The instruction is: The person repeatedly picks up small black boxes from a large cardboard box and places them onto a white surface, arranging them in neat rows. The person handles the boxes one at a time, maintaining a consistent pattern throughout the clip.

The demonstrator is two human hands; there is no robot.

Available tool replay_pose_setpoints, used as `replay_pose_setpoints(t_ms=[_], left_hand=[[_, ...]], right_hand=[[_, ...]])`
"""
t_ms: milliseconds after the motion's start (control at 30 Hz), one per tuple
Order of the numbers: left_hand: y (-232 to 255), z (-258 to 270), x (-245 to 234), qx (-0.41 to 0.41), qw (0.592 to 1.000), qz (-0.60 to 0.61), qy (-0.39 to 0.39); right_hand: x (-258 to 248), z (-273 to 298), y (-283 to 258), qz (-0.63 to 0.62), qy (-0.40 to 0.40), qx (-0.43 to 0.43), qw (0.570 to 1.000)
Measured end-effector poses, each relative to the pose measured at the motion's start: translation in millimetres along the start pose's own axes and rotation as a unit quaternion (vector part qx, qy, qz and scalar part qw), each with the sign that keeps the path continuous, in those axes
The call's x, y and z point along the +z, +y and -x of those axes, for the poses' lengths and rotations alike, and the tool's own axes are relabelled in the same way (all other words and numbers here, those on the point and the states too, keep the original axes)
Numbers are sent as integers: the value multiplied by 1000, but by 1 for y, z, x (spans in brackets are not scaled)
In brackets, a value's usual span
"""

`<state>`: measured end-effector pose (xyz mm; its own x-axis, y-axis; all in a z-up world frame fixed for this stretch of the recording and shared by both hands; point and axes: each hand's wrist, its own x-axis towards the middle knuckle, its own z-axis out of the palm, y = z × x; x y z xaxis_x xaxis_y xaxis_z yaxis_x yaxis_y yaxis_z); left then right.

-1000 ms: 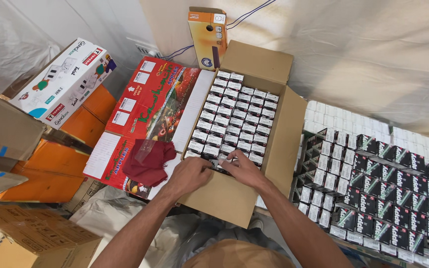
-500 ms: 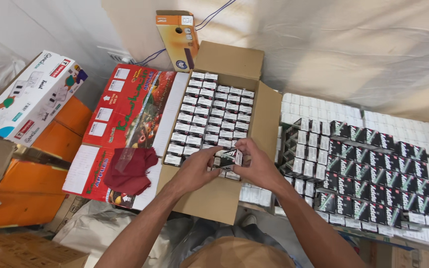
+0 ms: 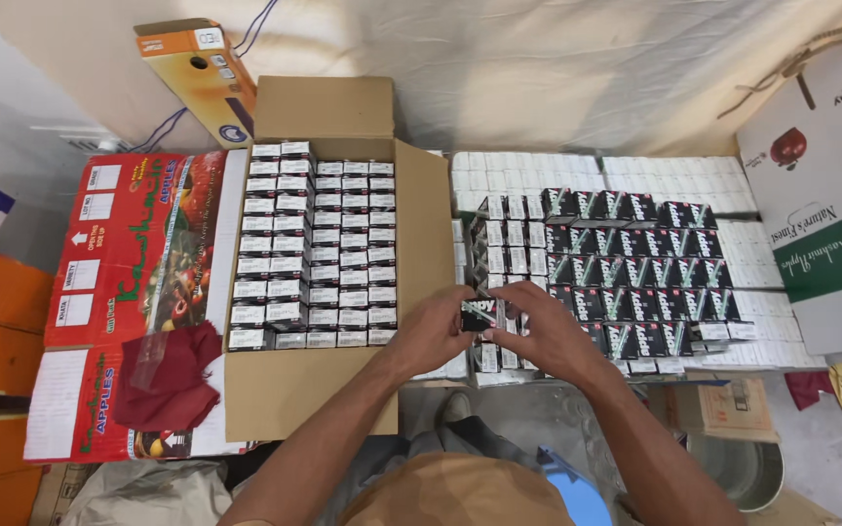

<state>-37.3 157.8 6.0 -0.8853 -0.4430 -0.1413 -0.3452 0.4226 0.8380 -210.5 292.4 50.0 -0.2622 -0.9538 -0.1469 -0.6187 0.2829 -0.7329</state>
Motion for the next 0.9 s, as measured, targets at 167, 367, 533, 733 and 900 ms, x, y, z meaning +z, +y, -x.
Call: replay_pose_setpoints(t_ms=[167,367,533,733,900], left_hand=[[28,-6,28,23,999,22,-33],[18,-11,71,-5,992,125,-22],[-4,-22,101,-40,977,207,-11],[2,-25,110,-70,960,269,-28],[6,-26,116,-85,944,319,-17]], right_hand=[[-21,28,32,-1,7,19,1000],[-24,41,57,67,16,20,997],[-3,38,93,153,52,-20,987],[13,36,105,182,89,-25,979],[16,39,101,146,114,-56,981]])
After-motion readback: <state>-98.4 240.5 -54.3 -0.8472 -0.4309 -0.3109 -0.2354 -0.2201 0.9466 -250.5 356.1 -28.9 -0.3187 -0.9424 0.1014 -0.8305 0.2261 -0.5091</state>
